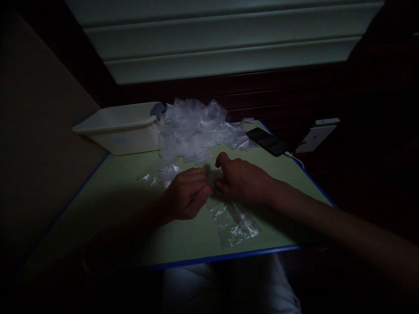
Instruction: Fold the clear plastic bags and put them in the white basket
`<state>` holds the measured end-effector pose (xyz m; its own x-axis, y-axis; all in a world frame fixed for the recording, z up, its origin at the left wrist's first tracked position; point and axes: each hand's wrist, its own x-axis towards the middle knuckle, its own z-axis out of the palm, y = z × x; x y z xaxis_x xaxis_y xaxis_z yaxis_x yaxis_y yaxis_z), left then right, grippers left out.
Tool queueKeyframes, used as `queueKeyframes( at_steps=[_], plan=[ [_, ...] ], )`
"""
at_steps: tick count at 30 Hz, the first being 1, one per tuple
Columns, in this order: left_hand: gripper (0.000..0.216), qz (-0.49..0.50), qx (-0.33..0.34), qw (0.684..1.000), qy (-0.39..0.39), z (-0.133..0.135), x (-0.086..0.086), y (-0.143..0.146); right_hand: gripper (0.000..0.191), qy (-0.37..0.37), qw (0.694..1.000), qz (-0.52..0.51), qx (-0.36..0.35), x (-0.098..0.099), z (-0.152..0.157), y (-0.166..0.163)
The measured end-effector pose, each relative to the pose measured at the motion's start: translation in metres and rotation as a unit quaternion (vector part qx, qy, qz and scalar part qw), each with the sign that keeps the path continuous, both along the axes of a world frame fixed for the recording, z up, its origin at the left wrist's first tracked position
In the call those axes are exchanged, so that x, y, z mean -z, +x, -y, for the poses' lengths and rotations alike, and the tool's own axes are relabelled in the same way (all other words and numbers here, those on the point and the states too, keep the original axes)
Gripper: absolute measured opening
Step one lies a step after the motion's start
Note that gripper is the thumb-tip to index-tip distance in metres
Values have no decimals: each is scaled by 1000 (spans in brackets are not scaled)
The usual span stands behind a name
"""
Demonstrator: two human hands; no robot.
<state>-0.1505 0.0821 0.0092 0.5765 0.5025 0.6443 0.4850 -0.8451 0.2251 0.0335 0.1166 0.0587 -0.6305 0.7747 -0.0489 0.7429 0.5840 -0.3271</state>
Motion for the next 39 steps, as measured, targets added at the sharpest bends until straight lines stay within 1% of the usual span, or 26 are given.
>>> queueKeyframes(
  at_steps=[3,6,8,12,15,17,18,21,24,26,27,31,34,39],
  plan=[
    [32,87,-33,996,-15,-2,1,-1,39,-19,999,-26,-22,2,2,2],
    [30,125,-75,989,-28,-5,3,0,36,-51,996,-54,-44,2,4,5],
    [25,110,-81,990,-40,-6,5,1,35,-70,994,-69,-56,2,4,8],
    [14,43,-47,997,-45,-6,5,2,36,-121,984,-109,-71,6,-1,15],
    [11,28,-43,998,-39,-2,4,3,36,-141,977,-141,-75,11,-5,20],
    [10,38,-62,996,-58,-1,4,4,37,-143,975,-153,-80,14,-6,21],
    [10,51,-80,992,-80,-1,4,5,37,-143,974,-159,-81,15,-7,22],
    [13,95,-141,969,-178,0,6,6,36,-144,970,-178,-77,17,-7,22],
    [28,119,-172,948,-241,0,7,9,35,-155,966,-192,-77,19,-7,22],
    [38,126,-183,941,-255,1,7,12,36,-157,964,-199,-85,20,-7,22],
    [40,131,-188,938,-260,1,6,14,36,-156,963,-200,-88,20,-7,22],
    [27,154,-202,924,-284,-1,8,19,36,-136,967,-194,-91,21,-7,22],
    [17,161,-218,914,-302,-4,11,20,38,-118,967,-209,-89,23,-8,25],
    [13,146,-245,916,-283,-6,13,19,41,-79,958,-265,-78,30,-13,34]
  ],
)
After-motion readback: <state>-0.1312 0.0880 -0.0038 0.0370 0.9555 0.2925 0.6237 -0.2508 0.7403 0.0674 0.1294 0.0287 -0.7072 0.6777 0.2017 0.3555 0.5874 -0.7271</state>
